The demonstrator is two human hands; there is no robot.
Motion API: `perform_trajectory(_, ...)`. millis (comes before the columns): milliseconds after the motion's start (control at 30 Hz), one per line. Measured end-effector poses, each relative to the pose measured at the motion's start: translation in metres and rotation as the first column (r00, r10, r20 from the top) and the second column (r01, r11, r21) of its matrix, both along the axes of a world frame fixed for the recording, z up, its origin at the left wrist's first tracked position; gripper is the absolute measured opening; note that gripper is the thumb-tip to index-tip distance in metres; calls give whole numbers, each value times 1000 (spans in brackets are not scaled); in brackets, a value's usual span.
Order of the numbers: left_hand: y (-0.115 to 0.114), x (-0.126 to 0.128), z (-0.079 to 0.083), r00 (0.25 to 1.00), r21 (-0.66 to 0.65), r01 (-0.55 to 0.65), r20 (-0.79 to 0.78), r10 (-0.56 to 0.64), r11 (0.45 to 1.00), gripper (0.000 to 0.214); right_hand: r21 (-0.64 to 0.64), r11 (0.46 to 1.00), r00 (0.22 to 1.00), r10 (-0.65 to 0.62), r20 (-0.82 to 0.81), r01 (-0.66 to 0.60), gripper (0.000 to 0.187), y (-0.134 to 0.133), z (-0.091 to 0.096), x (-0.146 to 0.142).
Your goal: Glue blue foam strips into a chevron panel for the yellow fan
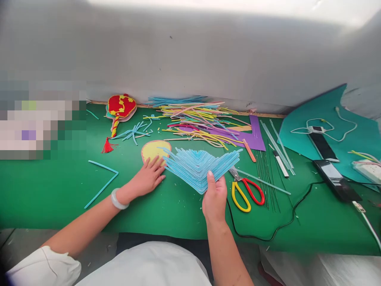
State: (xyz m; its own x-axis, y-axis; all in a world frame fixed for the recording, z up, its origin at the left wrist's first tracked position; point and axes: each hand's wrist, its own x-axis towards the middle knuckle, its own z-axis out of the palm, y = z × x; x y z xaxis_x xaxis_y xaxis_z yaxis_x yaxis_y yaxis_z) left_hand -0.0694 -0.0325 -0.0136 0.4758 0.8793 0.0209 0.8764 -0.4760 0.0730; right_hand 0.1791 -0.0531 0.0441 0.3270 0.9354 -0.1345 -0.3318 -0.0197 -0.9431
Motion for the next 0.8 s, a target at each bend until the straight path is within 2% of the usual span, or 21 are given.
perform_trajectory(133,41,-34,2,998,-5,-50,-37,50,999,49,-12,1000,1000,13,-24,-14,56,-2,-5,1)
perform_trajectory(233,55,-52,2,993,8,-118,-27,118,993,48,-23,1000,999,19,-44,-20,55,-2,-7,3)
perform_trajectory(300,54,-58,2,994,22,-109,-15,110,994,49,-26,1000,998,7,-57,-8,55,-2,-8,5)
perform_trajectory(400,40,-57,2,993,52,-111,-26,112,992,49,-39,999,998,-14,-62,12,55,-3,-9,9)
perform_trajectory(500,28,-52,4,964,72,-259,-41,262,963,48,-57,998,998,-2,-65,-2,53,-5,-8,11)
perform_trajectory(600,32,-51,8,910,78,-413,-14,415,907,48,-56,997,996,43,-72,-47,54,-6,-8,10)
perform_trajectory(733,46,-45,27,862,109,-506,54,503,856,50,-47,984,985,168,-50,-170,52,-9,-10,11)
perform_trajectory(767,47,-39,35,858,100,-511,103,502,854,50,-48,973,974,222,-41,-224,51,-10,-11,11)
perform_trajectory(800,46,-32,45,851,53,-498,222,476,866,50,-52,957,959,283,-36,-284,50,-12,-12,12)
